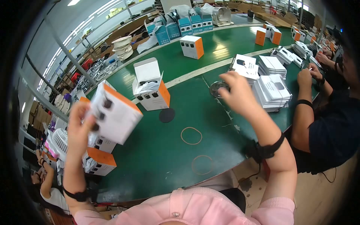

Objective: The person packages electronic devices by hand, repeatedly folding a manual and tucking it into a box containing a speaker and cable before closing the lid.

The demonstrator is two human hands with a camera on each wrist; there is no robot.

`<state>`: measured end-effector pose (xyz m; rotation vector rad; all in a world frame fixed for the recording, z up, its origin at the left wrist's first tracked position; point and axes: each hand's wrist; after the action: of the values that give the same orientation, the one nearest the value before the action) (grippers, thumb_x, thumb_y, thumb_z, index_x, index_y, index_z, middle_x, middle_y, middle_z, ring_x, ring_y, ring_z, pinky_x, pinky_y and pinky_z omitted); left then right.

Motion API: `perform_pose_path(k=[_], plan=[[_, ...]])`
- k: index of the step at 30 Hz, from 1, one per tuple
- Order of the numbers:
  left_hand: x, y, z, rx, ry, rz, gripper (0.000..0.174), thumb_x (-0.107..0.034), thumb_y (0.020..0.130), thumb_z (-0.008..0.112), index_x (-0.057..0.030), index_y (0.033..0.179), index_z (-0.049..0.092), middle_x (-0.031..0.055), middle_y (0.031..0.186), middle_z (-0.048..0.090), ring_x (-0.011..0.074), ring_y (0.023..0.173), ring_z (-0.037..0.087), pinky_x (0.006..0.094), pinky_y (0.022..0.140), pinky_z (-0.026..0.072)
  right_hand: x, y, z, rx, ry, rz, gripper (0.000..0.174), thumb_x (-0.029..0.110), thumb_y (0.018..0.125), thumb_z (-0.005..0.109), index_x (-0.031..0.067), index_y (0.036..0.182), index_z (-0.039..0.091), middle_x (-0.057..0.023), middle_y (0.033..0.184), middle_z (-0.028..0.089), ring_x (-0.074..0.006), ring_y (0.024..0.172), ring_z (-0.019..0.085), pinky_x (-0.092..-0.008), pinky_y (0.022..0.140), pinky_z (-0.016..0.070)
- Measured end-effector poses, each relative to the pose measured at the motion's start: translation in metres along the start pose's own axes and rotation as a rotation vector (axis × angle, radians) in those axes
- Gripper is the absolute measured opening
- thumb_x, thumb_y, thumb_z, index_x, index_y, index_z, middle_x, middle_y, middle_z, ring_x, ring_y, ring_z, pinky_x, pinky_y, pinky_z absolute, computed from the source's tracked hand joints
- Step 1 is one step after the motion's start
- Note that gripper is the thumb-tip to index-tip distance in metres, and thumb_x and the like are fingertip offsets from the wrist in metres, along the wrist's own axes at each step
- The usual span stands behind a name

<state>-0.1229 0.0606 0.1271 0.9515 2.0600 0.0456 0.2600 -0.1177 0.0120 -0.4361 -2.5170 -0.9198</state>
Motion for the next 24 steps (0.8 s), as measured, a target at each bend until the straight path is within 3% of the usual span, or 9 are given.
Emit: perform_pose_path(k=[4, 6, 8, 10, 14, 18, 19, 22, 24], plan=[[0.026, 0.102, -0.007, -0.215, 0.517, 0.442, 0.034, -0.022, 0.090, 0.053, -0.0110, 0.122, 0.056, 0.0151, 0.099, 0.058, 0.0256, 0.090, 0.057, 0.0372, 0.079, 0.0461, -0.070, 0.038, 0.013, -0.083, -0.298, 0.280, 0.047, 0.016, 0.077, 0.064, -0.0028, 0.118, 0.052, -0.0199, 0.125, 0.051, -0.0371, 0.115, 0.048, -0.0439, 0.097, 0.0402], [0.049, 0.156, 0.000, -0.177, 0.624, 0.203, 0.036, -0.024, 0.091, 0.052, -0.0212, 0.127, 0.056, 0.0215, 0.095, 0.057, 0.0356, 0.089, 0.055, 0.0424, 0.082, 0.0443, -0.092, 0.055, 0.022, -0.021, -0.392, 0.341, 0.044, 0.019, 0.079, 0.063, -0.0017, 0.116, 0.053, -0.0187, 0.126, 0.051, -0.0355, 0.116, 0.048, -0.0449, 0.096, 0.0404], [0.075, 0.192, 0.016, -0.250, 0.787, 0.231, 0.035, -0.025, 0.091, 0.052, -0.0281, 0.126, 0.057, 0.0235, 0.091, 0.055, 0.0373, 0.088, 0.055, 0.0434, 0.083, 0.0441, -0.110, 0.063, 0.028, 0.043, -0.479, 0.394, 0.041, 0.021, 0.080, 0.061, -0.0007, 0.114, 0.054, -0.0176, 0.128, 0.050, -0.0339, 0.116, 0.048, -0.0459, 0.095, 0.0405], [0.107, 0.224, 0.038, -0.230, 0.900, 0.208, 0.035, -0.026, 0.091, 0.051, -0.0282, 0.126, 0.058, 0.0257, 0.093, 0.055, 0.0411, 0.092, 0.054, 0.0456, 0.085, 0.0429, -0.123, 0.053, 0.037, 0.049, -0.715, 0.320, 0.034, 0.026, 0.083, 0.057, 0.0010, 0.106, 0.056, -0.0158, 0.124, 0.053, -0.0317, 0.114, 0.051, -0.0479, 0.091, 0.0415], [0.167, 0.255, 0.101, -0.361, 0.911, 0.108, 0.035, -0.027, 0.091, 0.052, -0.0315, 0.125, 0.057, 0.0285, 0.106, 0.052, 0.0477, 0.099, 0.049, 0.0485, 0.091, 0.0414, -0.106, 0.053, 0.029, -0.013, -0.644, 0.338, 0.023, 0.024, 0.085, 0.053, 0.0042, 0.093, 0.061, -0.0128, 0.104, 0.062, -0.0319, 0.103, 0.056, -0.0483, 0.082, 0.0441], [0.190, 0.256, 0.154, -0.050, 0.728, -0.111, 0.040, -0.027, 0.091, 0.050, -0.0363, 0.130, 0.051, 0.0324, 0.121, 0.044, 0.0474, 0.111, 0.044, 0.0486, 0.096, 0.0391, -0.094, 0.051, 0.023, -0.003, -0.681, 0.337, 0.018, 0.019, 0.084, 0.051, 0.0061, 0.082, 0.064, -0.0100, 0.091, 0.066, -0.0322, 0.095, 0.059, -0.0482, 0.075, 0.0445], [0.198, 0.253, 0.162, -0.095, 0.720, -0.137, 0.040, -0.027, 0.093, 0.045, -0.0369, 0.131, 0.049, 0.0324, 0.127, 0.041, 0.0478, 0.119, 0.039, 0.0482, 0.099, 0.0373, -0.095, 0.054, 0.022, -0.002, -0.686, 0.333, 0.018, 0.019, 0.084, 0.051, 0.0061, 0.082, 0.064, -0.0100, 0.091, 0.066, -0.0322, 0.095, 0.059, -0.0482, 0.075, 0.0445], [0.216, 0.263, 0.164, -0.068, 0.698, -0.057, 0.041, -0.028, 0.093, 0.042, -0.0335, 0.133, 0.048, 0.0318, 0.134, 0.037, 0.0485, 0.124, 0.034, 0.0482, 0.104, 0.0329, -0.097, 0.051, 0.021, 0.006, -0.787, 0.274, 0.014, 0.012, 0.079, 0.053, 0.0054, 0.074, 0.065, -0.0126, 0.078, 0.066, -0.0317, 0.081, 0.062, -0.0456, 0.068, 0.0496], [0.210, 0.262, 0.162, -0.094, 0.638, -0.089, 0.048, -0.031, 0.090, 0.044, -0.0207, 0.137, 0.045, 0.0312, 0.140, 0.032, 0.0465, 0.130, 0.029, 0.0475, 0.109, 0.0242, -0.091, 0.049, 0.020, -0.012, -0.800, 0.219, 0.010, 0.008, 0.075, 0.056, 0.0045, 0.072, 0.064, -0.0137, 0.074, 0.066, -0.0322, 0.078, 0.063, -0.0431, 0.068, 0.0517]])
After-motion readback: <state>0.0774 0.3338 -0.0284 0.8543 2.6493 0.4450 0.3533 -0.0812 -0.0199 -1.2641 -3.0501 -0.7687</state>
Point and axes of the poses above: each hand's wrist, its own y-axis towards the middle knuckle, its own z-axis out of the palm, x = y × z
